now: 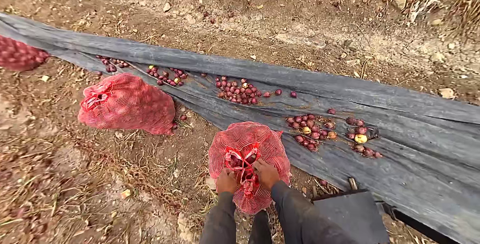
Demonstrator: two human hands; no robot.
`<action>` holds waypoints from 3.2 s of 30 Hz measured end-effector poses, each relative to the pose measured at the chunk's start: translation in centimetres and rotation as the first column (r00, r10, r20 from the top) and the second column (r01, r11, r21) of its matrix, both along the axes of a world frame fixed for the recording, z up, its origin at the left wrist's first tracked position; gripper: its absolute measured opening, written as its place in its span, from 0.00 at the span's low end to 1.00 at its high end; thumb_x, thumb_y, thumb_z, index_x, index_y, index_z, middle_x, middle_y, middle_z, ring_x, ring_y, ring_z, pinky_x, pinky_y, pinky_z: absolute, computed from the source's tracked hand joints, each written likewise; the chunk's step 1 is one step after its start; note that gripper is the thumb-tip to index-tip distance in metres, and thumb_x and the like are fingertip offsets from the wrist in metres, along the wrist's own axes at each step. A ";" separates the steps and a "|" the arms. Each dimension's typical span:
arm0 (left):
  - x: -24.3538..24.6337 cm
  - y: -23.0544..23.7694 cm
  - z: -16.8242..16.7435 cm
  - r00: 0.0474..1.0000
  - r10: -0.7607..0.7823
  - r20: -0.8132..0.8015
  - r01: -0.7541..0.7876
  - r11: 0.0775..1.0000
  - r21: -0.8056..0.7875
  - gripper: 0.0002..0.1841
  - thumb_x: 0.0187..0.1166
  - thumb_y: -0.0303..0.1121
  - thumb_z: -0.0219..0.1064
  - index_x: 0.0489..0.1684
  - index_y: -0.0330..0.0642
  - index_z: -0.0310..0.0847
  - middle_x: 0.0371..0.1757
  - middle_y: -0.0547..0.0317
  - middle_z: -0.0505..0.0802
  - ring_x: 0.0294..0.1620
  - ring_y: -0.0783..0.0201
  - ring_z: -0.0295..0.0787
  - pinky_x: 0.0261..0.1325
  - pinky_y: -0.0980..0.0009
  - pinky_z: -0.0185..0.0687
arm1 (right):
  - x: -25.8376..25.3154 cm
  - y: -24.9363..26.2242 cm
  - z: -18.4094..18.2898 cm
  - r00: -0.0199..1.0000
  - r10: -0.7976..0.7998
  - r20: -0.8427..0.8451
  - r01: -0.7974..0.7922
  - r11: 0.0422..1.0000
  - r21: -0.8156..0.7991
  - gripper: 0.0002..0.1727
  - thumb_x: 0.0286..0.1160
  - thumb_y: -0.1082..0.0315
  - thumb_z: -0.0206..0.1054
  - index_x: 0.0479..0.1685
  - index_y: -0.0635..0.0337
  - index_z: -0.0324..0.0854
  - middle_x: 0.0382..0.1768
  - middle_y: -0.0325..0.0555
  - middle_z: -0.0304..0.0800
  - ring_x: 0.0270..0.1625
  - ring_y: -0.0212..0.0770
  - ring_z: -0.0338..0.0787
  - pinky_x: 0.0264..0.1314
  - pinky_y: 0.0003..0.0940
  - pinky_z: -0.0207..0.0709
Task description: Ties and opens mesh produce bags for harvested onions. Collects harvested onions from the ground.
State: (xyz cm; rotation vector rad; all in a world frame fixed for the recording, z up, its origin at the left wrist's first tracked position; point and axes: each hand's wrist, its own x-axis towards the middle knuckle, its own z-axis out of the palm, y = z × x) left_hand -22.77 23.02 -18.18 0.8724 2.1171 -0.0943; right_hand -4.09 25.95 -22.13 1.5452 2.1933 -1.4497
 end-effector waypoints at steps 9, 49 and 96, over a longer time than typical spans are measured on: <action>4.8 3.4 0.7 0.824 -0.565 0.040 0.562 0.808 -0.175 0.17 0.85 0.36 0.60 0.66 0.46 0.86 0.70 0.49 0.90 0.75 0.50 0.84 0.77 0.48 0.79 | -0.6 -1.3 -0.7 0.999 -0.015 -0.052 0.021 0.994 0.104 0.16 0.88 0.64 0.55 0.62 0.55 0.87 0.66 0.50 0.89 0.72 0.52 0.86 0.71 0.53 0.81; 1.1 4.3 1.1 0.773 -0.437 0.461 0.573 0.791 -0.212 0.26 0.95 0.45 0.49 0.58 0.29 0.86 0.64 0.33 0.89 0.68 0.42 0.86 0.72 0.41 0.76 | -1.3 -4.2 0.6 0.972 -0.236 0.004 0.230 0.953 0.199 0.13 0.83 0.67 0.62 0.55 0.54 0.91 0.60 0.47 0.93 0.68 0.48 0.89 0.76 0.48 0.79; -1.4 2.9 -2.3 0.473 -0.874 0.113 0.790 0.477 0.386 0.11 0.86 0.35 0.63 0.55 0.55 0.93 0.61 0.57 0.92 0.66 0.53 0.88 0.66 0.48 0.87 | -1.7 -5.5 -0.6 0.966 -0.252 -0.052 0.254 0.909 0.331 0.06 0.74 0.75 0.68 0.36 0.61 0.91 0.54 0.51 0.93 0.55 0.51 0.94 0.59 0.53 0.89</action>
